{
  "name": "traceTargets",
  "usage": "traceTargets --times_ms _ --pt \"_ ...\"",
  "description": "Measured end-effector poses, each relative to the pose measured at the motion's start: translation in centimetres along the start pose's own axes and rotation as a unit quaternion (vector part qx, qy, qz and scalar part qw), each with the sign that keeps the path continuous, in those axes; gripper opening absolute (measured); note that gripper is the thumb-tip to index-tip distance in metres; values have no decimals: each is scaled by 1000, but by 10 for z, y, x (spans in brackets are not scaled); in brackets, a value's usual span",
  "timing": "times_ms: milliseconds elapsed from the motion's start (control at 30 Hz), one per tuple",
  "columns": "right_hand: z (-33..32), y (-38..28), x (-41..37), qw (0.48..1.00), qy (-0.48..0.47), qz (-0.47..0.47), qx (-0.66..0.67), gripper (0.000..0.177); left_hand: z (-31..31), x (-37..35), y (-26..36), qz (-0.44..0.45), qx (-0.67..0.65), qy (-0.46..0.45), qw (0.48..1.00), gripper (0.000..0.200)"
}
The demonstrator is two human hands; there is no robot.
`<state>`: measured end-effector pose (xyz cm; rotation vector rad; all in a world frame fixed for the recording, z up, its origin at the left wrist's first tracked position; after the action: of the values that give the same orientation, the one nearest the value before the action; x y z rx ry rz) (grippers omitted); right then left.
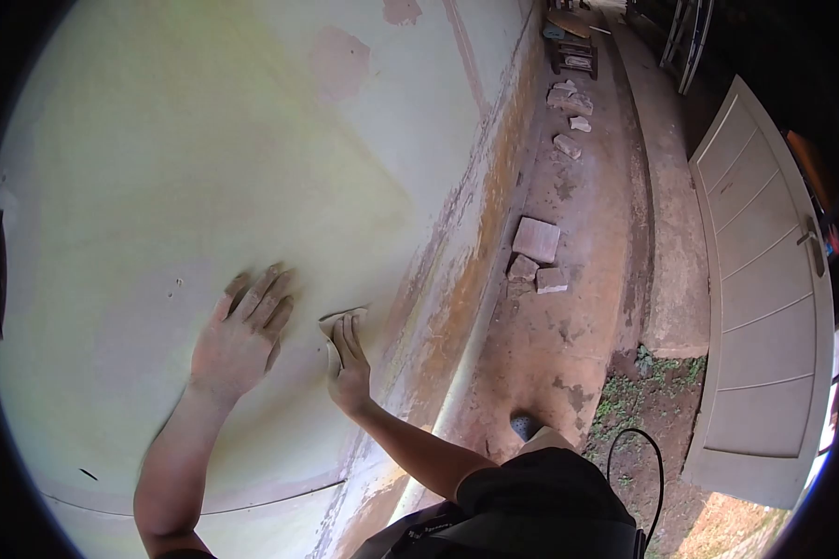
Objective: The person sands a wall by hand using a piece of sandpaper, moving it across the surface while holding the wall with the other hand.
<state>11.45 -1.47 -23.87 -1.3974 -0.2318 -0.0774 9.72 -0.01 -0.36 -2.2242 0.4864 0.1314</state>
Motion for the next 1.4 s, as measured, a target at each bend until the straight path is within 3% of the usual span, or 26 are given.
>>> traceTargets --times_ms 200,300,367,433,500,567,667,833,867,933,1000,1100,1133,1167,1200,1267,1400 --pt "-21 31 127 995 103 -20 7 38 -3 -1 0 -11 -18 6 1000 44" --pt "-36 35 185 994 109 -22 1 38 0 -1 -1 -17 -10 10 1000 43" --pt "-34 68 192 954 14 287 -81 39 -1 -2 2 -21 -10 15 1000 42" --pt "-26 37 150 996 60 65 -13 42 1 -1 2 -19 -12 15 1000 42" --pt "-17 20 78 996 17 71 45 42 -1 -1 1 -24 -23 20 999 41" --pt "-13 4 8 999 -41 21 21 41 -2 -2 2 -22 -31 18 999 41" --pt "-7 38 -9 996 -84 16 7 39 -6 -3 3 -18 -34 33 999 40" --pt "-28 43 105 997 50 8 54 37 -10 -4 4 -19 -42 48 998 38" --pt "-30 75 129 980 101 137 -104 36 -9 -5 4 -19 -41 46 998 38" --pt "-37 122 190 970 86 190 -125 39 -7 -5 5 -21 -30 37 999 41" --pt "-49 137 224 973 108 202 -36 48 -6 -6 5 -22 -29 32 999 41" --pt "-41 125 198 973 56 213 -60 42 -6 -5 5 -23 -20 33 999 42" --pt "-32 108 167 982 35 161 -91 44 -5 -5 6 -21 -13 30 999 42" --pt "-39 41 127 968 -1 224 -111 47 -5 -5 4 -28 -18 32 999 42" --pt "-29 33 93 999 -7 15 33 45 -5 -5 4 -23 -12 27 999 42" --pt "-19 31 31 995 -92 25 8 45 -5 -6 8 -21 -14 20 999 43" --pt "-23 43 61 998 -30 -23 -51 39 -6 -8 7 -20 -13 20 1000 43"
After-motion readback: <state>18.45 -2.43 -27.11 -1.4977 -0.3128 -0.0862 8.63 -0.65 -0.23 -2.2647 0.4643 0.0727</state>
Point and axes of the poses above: each hand's wrist, its own x-axis towards the middle knuckle, its own z-axis out of the palm, y = z × x, the point moved 8 cm from there along x, towards the middle knuckle, and after that the axes turned 11 degrees about z, right-handed, at the moved point
